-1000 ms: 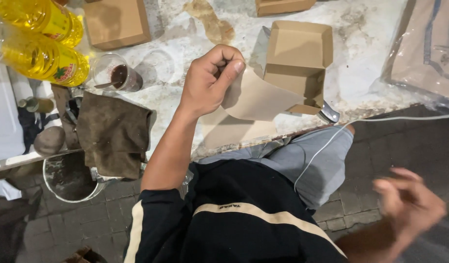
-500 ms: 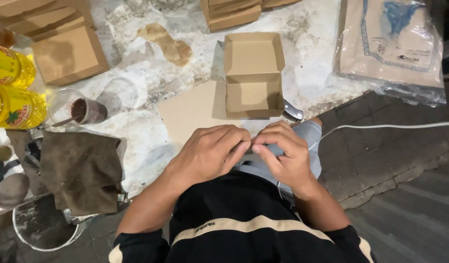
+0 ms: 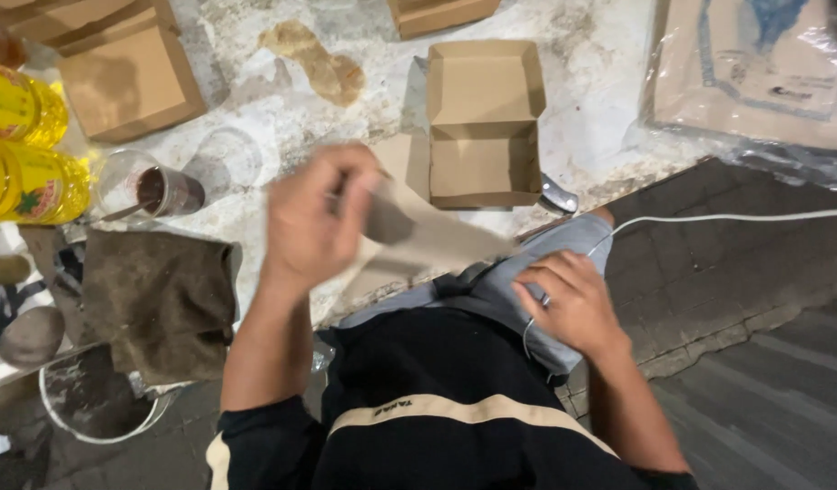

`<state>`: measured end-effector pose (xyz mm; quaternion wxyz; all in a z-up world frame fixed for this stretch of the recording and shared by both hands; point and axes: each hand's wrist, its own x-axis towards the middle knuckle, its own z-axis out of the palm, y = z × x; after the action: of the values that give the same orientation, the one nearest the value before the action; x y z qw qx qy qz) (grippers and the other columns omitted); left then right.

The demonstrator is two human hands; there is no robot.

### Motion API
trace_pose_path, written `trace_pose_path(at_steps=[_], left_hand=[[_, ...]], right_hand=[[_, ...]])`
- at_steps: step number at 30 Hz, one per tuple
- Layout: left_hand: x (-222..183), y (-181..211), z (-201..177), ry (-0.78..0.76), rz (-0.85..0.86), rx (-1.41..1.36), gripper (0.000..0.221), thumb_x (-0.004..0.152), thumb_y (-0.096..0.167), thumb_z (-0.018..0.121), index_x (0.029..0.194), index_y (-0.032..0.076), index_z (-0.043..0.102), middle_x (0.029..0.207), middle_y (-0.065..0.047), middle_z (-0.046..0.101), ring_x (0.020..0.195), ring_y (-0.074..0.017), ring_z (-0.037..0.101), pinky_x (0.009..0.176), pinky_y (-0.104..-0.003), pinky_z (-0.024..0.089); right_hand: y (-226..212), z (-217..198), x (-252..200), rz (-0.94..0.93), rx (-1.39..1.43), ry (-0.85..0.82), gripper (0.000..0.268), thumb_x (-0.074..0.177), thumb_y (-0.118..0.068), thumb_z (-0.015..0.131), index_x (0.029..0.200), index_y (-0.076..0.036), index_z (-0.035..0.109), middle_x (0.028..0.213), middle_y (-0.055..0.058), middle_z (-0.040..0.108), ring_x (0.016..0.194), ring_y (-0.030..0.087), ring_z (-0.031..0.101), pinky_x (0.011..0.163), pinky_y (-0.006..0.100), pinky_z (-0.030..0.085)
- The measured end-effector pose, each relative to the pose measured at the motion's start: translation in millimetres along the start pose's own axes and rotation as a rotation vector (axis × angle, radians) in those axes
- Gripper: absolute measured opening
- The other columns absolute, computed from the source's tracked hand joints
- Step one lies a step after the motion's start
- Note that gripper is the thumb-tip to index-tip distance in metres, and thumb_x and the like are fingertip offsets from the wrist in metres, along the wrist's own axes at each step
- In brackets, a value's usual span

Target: Assembling paper boxes by folding paper sheets and using a knife to cut or score them on a workbench.

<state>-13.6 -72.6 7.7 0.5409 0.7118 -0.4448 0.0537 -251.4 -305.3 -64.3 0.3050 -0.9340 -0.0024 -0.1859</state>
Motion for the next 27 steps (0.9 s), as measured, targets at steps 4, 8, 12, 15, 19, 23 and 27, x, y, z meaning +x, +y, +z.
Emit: trace_pose_path(at_steps=[4, 8, 12, 15, 19, 23, 27], left_hand=[[14, -12, -29, 0.294, -0.133, -0.098, 0.013, 0.106, 0.007, 0.053, 0.100, -0.001, 0.061, 0.073, -0.008, 0.056, 0.065, -0.0149, 0.049, 0.064, -0.030, 0.049], [14, -54, 4, 0.422, -0.321, -0.203, 0.005, 0.098, 0.008, 0.053, 0.095, 0.009, 0.056, 0.087, -0.002, 0.057, 0.080, -0.0146, 0.053, 0.074, -0.027, 0.046], [16, -84, 60, 0.387, -0.505, -0.200, 0.009, 0.096, 0.010, 0.050, 0.094, 0.012, 0.058, 0.091, -0.002, 0.062, 0.089, -0.0176, 0.060, 0.088, -0.032, 0.050], [9, -96, 98, 0.357, -0.592, -0.201, 0.009, 0.096, 0.010, 0.050, 0.093, 0.012, 0.058, 0.091, -0.002, 0.063, 0.089, -0.0175, 0.060, 0.086, -0.032, 0.049], [-12, -117, 137, 0.404, -0.612, -0.166, 0.009, 0.100, 0.013, 0.050, 0.095, 0.010, 0.057, 0.081, -0.008, 0.063, 0.075, -0.0179, 0.059, 0.069, -0.036, 0.047], [-19, -111, 140, 0.375, -0.676, -0.141, 0.008, 0.099, 0.014, 0.051, 0.095, 0.010, 0.057, 0.080, -0.007, 0.065, 0.075, -0.0166, 0.059, 0.070, -0.035, 0.049], [-22, -105, 138, 0.292, -0.722, -0.144, 0.006, 0.098, 0.017, 0.054, 0.099, 0.012, 0.058, 0.085, -0.005, 0.066, 0.075, -0.0153, 0.063, 0.065, -0.032, 0.052]], right_hand=[[18, -36, -44, 0.298, 0.041, -0.110, 0.008, 0.084, -0.008, 0.074, 0.091, -0.010, 0.072, 0.082, 0.010, 0.072, 0.076, 0.033, 0.069, 0.069, 0.041, 0.053], [26, -54, -58, 0.487, 0.481, -0.147, 0.052, 0.083, -0.004, 0.070, 0.130, -0.002, 0.046, 0.098, 0.009, 0.067, 0.091, 0.018, 0.070, 0.085, 0.031, 0.059], [18, -28, -14, 0.148, 0.653, 0.046, 0.032, 0.098, -0.012, 0.054, 0.126, -0.002, 0.044, 0.109, 0.015, 0.061, 0.085, 0.020, 0.067, 0.082, 0.033, 0.059], [9, -10, 29, 0.219, 0.506, 0.296, 0.028, 0.104, -0.018, 0.054, 0.126, -0.004, 0.043, 0.119, 0.015, 0.053, 0.094, 0.022, 0.060, 0.086, 0.033, 0.050], [48, 13, 51, 0.293, 0.286, 0.353, 0.034, 0.103, -0.002, 0.061, 0.133, 0.007, 0.049, 0.117, 0.026, 0.054, 0.102, 0.044, 0.060, 0.080, 0.053, 0.052], [65, 26, 58, 0.340, 0.397, 0.326, 0.031, 0.103, -0.009, 0.065, 0.130, 0.001, 0.054, 0.115, 0.018, 0.057, 0.084, 0.028, 0.059, 0.068, 0.039, 0.050], [71, 31, 59, 0.389, 0.276, 0.305, 0.030, 0.096, -0.002, 0.075, 0.121, 0.001, 0.060, 0.113, 0.018, 0.062, 0.085, 0.032, 0.064, 0.067, 0.039, 0.053]])
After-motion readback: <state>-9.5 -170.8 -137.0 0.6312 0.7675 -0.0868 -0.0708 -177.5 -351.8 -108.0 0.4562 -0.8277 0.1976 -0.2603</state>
